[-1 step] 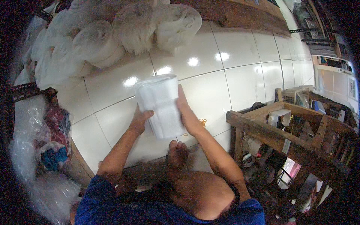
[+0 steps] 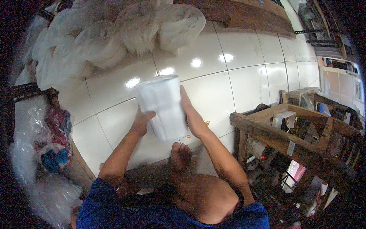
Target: The person sits on the floor and folds white translucent sheets by hand. They align the edges, fold the sheets in half, and then roll them into compact bundles. The person places the finished bundles onto a nearby wooden shelf.
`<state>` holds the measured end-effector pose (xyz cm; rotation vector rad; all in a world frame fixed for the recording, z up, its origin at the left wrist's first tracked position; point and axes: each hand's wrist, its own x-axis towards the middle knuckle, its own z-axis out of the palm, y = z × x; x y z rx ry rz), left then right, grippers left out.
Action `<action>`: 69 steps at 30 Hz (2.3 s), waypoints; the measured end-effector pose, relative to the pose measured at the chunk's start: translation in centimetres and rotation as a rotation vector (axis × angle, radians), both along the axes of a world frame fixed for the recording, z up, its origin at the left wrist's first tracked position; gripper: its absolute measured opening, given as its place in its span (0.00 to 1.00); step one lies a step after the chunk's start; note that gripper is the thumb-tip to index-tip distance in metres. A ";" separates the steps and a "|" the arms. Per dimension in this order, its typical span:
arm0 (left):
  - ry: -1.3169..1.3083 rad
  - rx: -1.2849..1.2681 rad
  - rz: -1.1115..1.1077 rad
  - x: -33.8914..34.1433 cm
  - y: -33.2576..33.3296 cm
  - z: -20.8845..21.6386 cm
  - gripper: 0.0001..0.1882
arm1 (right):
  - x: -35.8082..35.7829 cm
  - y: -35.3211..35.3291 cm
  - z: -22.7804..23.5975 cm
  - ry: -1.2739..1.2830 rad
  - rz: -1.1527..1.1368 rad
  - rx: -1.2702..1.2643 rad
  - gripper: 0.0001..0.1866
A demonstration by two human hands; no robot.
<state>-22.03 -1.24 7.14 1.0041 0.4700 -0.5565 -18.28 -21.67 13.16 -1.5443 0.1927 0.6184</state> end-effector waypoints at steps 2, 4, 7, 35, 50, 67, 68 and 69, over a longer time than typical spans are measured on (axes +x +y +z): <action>-0.035 -0.102 0.022 -0.3 0.3 -0.9 0.48 | 0.4 -0.3 2.0 0.056 0.027 0.048 0.41; -0.068 -0.121 0.068 -1.0 -0.4 -0.9 0.48 | 0.0 -0.2 1.8 -0.124 0.119 -0.218 0.43; -0.103 -0.098 0.077 -1.6 -1.4 0.2 0.47 | -0.6 0.1 1.0 -0.202 0.145 -0.427 0.52; -0.253 0.137 -0.057 -1.7 -2.3 4.6 0.40 | -4.6 1.2 3.5 -0.406 0.079 -0.518 0.53; -0.325 -0.022 -0.091 -1.8 -2.8 6.1 0.46 | -4.6 2.0 5.2 -0.446 0.096 -0.695 0.72; 0.013 -0.281 0.026 -1.0 -1.3 4.3 0.42 | -2.7 -0.1 5.1 -0.182 -0.025 -0.284 0.62; 0.014 -0.294 0.051 -0.8 -1.2 4.7 0.42 | -2.5 0.1 5.2 -0.237 -0.022 -0.273 0.53; 0.015 -0.305 0.077 -0.6 -1.0 5.0 0.43 | -2.3 -0.2 5.1 -0.174 -0.053 -0.166 0.49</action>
